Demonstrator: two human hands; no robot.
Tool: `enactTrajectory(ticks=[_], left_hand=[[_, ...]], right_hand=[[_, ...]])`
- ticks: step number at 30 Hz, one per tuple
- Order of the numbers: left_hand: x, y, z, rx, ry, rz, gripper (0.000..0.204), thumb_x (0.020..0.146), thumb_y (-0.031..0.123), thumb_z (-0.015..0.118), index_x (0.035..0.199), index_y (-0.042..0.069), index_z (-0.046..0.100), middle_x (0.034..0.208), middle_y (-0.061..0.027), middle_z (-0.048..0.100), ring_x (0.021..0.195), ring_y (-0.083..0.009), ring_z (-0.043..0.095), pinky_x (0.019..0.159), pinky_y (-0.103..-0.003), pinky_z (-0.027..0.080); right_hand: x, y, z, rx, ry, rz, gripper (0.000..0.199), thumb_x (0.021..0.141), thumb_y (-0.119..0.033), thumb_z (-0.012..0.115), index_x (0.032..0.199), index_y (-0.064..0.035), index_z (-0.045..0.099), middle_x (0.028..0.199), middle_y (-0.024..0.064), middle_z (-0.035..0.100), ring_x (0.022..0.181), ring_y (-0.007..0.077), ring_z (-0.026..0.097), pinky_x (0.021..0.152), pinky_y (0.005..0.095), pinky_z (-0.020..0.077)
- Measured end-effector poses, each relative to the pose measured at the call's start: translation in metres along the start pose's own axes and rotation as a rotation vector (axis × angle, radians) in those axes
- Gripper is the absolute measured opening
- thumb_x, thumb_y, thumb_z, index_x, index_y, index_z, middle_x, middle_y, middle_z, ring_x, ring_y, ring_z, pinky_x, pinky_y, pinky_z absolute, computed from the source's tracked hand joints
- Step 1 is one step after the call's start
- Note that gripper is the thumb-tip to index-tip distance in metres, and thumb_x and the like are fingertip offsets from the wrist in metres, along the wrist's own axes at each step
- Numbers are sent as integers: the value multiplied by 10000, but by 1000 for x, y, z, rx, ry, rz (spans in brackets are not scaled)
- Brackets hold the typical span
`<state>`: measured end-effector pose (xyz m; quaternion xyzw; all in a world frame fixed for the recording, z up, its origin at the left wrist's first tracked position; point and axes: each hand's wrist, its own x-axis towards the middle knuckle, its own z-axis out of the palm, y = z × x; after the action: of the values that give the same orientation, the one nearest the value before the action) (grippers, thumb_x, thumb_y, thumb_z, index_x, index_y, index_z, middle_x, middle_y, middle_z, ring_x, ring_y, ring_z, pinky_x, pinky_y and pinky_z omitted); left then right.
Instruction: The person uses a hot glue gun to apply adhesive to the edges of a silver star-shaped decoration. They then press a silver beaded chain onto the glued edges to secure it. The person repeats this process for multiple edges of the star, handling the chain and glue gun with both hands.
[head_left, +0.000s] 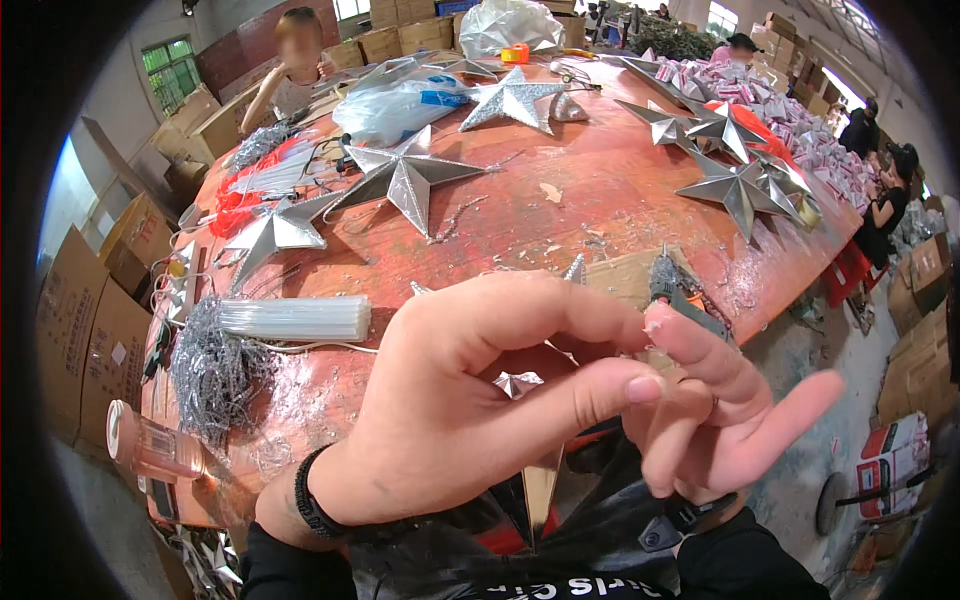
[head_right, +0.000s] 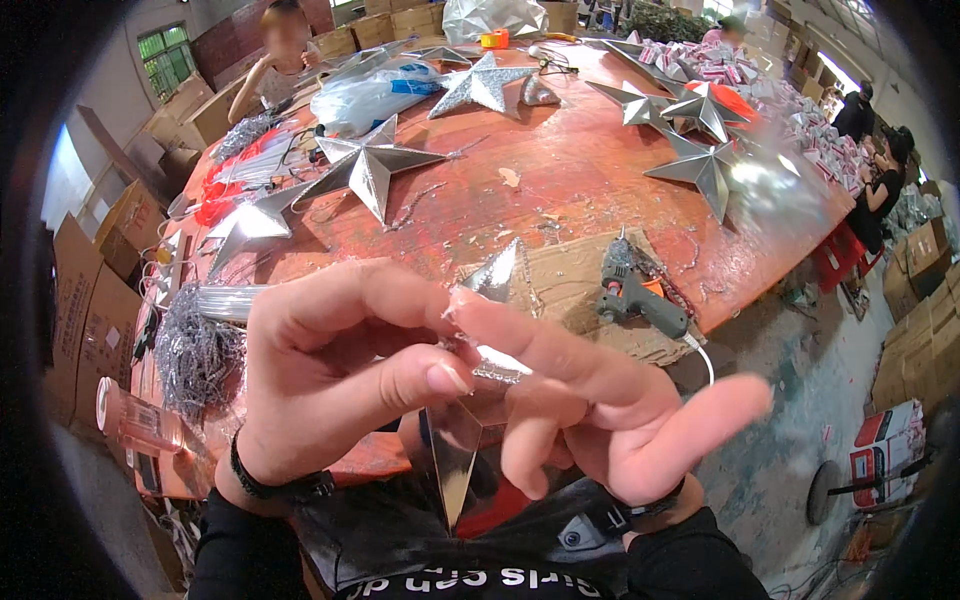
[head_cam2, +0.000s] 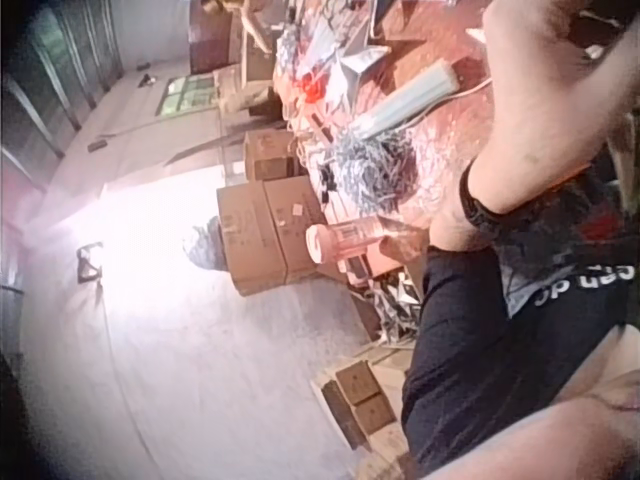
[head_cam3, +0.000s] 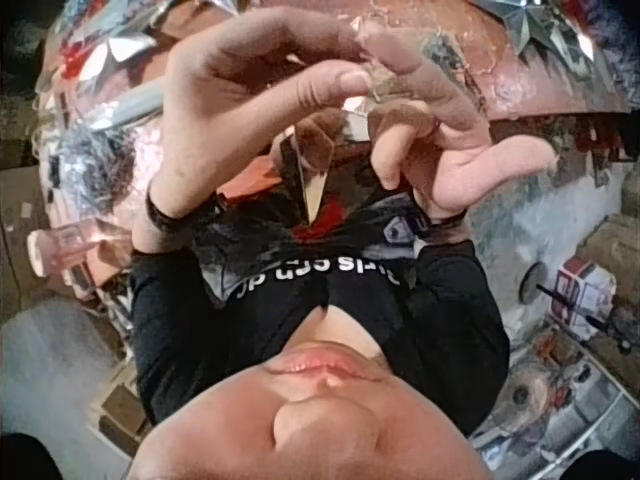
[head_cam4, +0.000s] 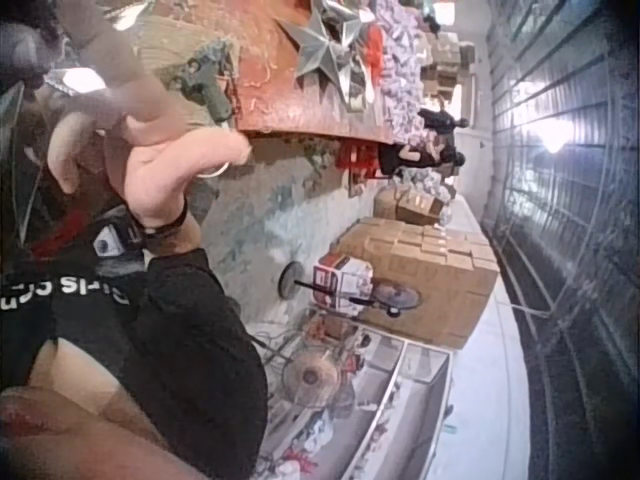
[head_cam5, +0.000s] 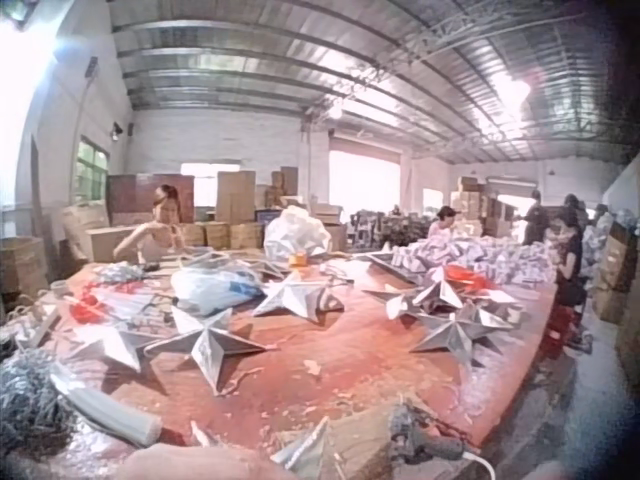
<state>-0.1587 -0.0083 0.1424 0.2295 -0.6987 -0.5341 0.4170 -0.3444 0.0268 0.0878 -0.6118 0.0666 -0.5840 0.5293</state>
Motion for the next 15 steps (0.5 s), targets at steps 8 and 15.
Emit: enactTrajectory(ticks=[8,15], left_hand=[[0,3,1,76,47,-19,129,855,21,672,944,-53,615,870,-69,645,747,-90,603,664,-220,487],[3,-8,-8,305,2,295,119,867,28,658,948,-49,620,885,-83,648,749,-100,593,645,-226,484]], right_hand=[[-5,-6,0,-149,-50,168,1186,751,-834,-14,1415,119,229,544,104,606,406,123,477,539,250,428],[3,-2,-8,548,-57,67,1043,856,-744,-38,1424,85,240,460,41,527,339,98,317,375,240,272]])
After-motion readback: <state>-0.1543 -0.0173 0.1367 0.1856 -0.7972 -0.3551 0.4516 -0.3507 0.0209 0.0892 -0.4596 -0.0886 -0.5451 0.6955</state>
